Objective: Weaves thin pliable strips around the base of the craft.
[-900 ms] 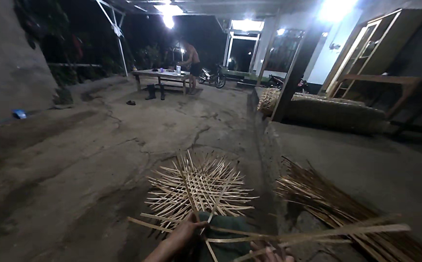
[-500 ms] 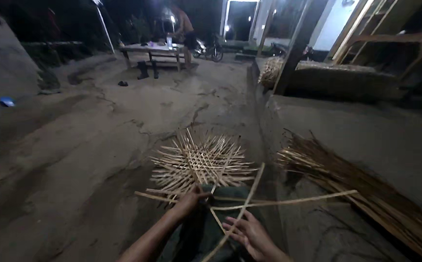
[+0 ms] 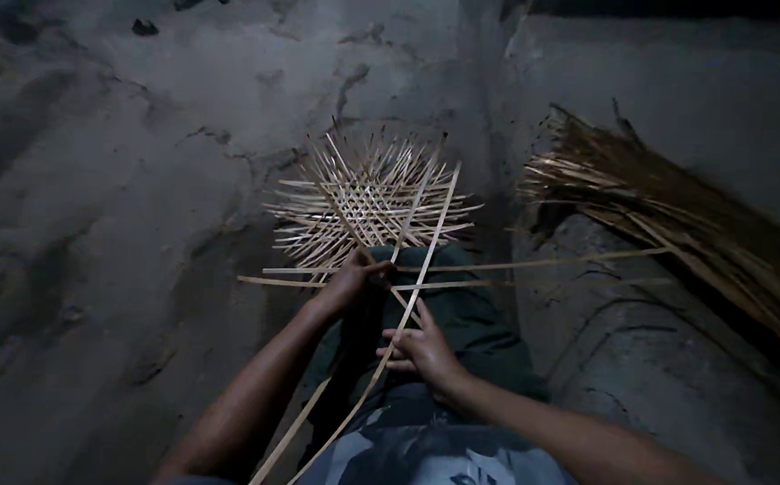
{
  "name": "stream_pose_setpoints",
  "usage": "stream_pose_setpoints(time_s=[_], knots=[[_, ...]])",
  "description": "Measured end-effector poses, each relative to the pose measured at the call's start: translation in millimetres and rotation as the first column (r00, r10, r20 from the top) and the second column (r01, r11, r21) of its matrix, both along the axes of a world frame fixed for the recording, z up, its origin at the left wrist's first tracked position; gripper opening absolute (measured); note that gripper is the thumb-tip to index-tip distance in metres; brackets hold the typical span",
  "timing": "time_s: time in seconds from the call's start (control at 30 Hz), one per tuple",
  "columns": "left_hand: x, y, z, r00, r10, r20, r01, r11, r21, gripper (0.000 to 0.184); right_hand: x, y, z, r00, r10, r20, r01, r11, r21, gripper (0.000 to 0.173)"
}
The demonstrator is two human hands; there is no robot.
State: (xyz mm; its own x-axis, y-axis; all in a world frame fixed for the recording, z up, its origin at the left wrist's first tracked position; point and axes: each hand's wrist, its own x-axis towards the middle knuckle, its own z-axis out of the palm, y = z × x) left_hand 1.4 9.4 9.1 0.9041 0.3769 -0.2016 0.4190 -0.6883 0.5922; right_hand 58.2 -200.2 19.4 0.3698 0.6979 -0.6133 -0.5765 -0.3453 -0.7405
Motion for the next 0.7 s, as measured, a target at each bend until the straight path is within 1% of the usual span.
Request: stream_pose_setpoints(time_s=[0.07,0.17,0.27,0.37,0.43,0.57,0.7], knots=[[-0.4,1.3,1.6,1.0,-0.002,-0.014,0.002,1.0,-0.021,0.046,-0.6,1.3,-1.6,1.0,-0.02,0.009,0.019,0.999,0.04,0.092],[0.7,9.6,-12.2,1.0,-0.014,0.008,0.014,1.0,-0.022,0.051,0.8,10.4,-5.4,0.998,-0.051,0.021,0.049,0.995,0.082,0.09],[1.5,8.9,-10.1,1.0,-0.025,0.016,0.025,1.0,-0.004,0.045,1.9,16.9,-8.8,0.999,-0.049,0.014,0.048,0.997,0.065,0.091],[0.0,5.0,-8.8,1.0,0.009,0.003,-0.009,1.0,0.002,0.047,0.1,9.4,-4.5,1.0,-0.009,-0.008,0.01,0.999,0.034,0.099],[-1.3,0.8,-0.7,0.999,0.031,-0.006,-0.031,1.0,-0.003,0.047,-4.2,2.4,-0.1,1.0,0.004,0.002,-0.004,1.0,-0.004,0.103],[-2.1,-0.4,7.6,1.0,-0.001,-0.011,0.001,1.0,-0.022,0.051,-9.3,-2.3,1.9,0.998,-0.056,0.029,0.055,0.998,0.01,0.103],[-2.6,2.8,-1.1,1.0,-0.008,0.003,0.008,1.0,0.005,0.054,-12.2,-1.7,0.5,0.997,-0.059,0.047,0.058,0.998,0.029,0.1]])
